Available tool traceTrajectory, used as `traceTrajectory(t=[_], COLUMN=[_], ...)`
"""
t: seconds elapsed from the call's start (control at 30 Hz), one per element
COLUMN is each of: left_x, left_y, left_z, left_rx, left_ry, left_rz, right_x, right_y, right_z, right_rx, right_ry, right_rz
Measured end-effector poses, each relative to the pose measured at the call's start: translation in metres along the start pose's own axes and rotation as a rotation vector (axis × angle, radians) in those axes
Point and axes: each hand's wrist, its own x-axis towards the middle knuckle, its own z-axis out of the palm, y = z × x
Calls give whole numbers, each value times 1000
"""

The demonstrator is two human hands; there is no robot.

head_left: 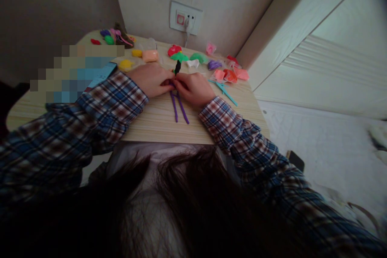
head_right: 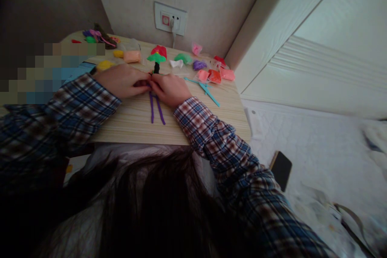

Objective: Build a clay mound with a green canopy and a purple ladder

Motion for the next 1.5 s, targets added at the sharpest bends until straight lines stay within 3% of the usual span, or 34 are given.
traceTrajectory(t=[0.43,0.63,0.9,1.5], left_x=[1,2,4,4], left_y=[6,12,35,33], left_z=[-4,-8,-24,-23], left_rx=[41,27,163,220], left_ry=[15,-35,-219,-242], left_rz=[-22,-32,-211,-198], right_x=[0,0,1,-1], right_y=[1,1,1,0], right_z=[0,0,-2,-3], right_rx=[2,-8,17,11], right_ry=[-2,-22,-58,-73], right_rz=[-11,-30,-81,-120])
